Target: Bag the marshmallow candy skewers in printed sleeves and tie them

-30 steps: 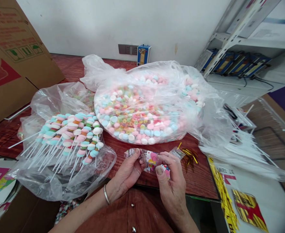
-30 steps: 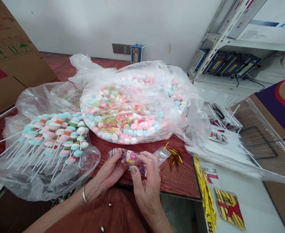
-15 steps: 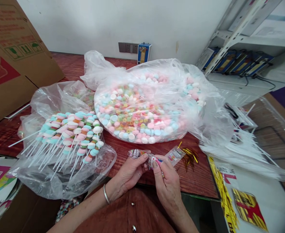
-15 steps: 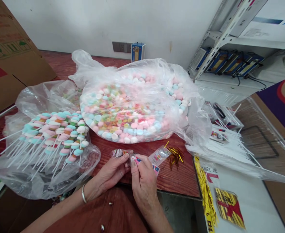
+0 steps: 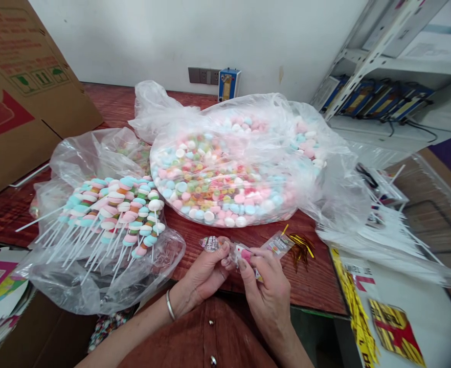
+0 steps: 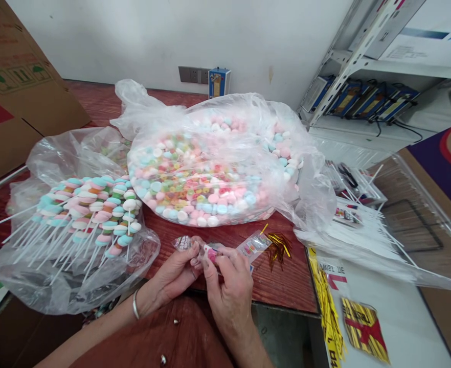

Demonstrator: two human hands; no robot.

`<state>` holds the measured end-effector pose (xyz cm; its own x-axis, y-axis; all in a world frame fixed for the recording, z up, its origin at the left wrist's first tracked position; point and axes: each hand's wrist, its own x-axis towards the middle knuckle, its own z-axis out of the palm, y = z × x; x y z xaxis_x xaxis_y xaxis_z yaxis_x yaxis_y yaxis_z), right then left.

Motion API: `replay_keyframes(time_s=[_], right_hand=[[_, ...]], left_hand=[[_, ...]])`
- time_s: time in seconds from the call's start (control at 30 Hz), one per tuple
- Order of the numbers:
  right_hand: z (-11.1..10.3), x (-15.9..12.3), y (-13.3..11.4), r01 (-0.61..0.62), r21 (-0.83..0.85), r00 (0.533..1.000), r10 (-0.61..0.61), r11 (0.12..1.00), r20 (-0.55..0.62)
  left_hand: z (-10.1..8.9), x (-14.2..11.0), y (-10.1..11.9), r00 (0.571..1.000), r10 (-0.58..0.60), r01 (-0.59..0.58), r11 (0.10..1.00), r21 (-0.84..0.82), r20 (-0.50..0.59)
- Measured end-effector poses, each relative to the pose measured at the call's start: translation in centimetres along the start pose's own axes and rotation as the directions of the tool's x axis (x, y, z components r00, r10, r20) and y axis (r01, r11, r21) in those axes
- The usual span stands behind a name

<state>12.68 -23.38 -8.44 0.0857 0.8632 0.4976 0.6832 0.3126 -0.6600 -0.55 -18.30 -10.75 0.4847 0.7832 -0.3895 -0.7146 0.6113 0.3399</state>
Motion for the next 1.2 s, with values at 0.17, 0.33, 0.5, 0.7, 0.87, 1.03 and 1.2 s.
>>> replay_keyframes(time_s=[0.17, 0.33, 0.5, 0.7, 0.87, 1.03, 1.2], right_hand=[[-0.4, 0.4, -1.0, 0.082, 0.017, 0.996, -0.081, 0.996, -0.044], [-0.3, 0.7, -1.2, 0.041, -0.011, 0.999, -0.041, 0.999, -0.033], [-0.7, 0.6, -1.8, 0.049, 0.033, 0.999, -0.049, 0.998, 0.005], [-2.0, 1.6, -2.6, -0.007, 0.166, 1.0, 0.01, 0.986, -0.023], [1.8, 4.9, -3.5, -0.188, 0.317, 0.977, 0.143, 0.93, 0.16], [8.7, 8.6, -8.1, -0.365, 0.512, 0.853, 0.06, 0.777, 0.518], [15.0, 11.2, -14.2, -0.852, 0.422, 0.449, 0.017, 0.311, 0.894]], left_hand=[[0.0, 0.2, 0.5, 0.999, -0.022, 0.019, 0.995, -0.098, -0.03], [-0.6, 0.1, 0.8, 0.997, -0.058, 0.049, 0.986, -0.16, -0.049], [-0.6, 0.0, 0.9, 0.998, -0.05, 0.042, 0.985, -0.169, -0.044], [-0.2, -2.1, 2.8, 0.996, 0.01, -0.001, 0.996, -0.087, 0.093], [-0.8, -6.7, 6.4, 0.977, 0.172, -0.167, 0.985, -0.051, 0.124], [-1.3, -11.1, 10.1, 0.91, 0.414, -0.405, 0.899, -0.169, 0.018], [-2.4, -14.5, 13.4, 0.813, 0.58, -0.56, 0.802, -0.208, 0.054]])
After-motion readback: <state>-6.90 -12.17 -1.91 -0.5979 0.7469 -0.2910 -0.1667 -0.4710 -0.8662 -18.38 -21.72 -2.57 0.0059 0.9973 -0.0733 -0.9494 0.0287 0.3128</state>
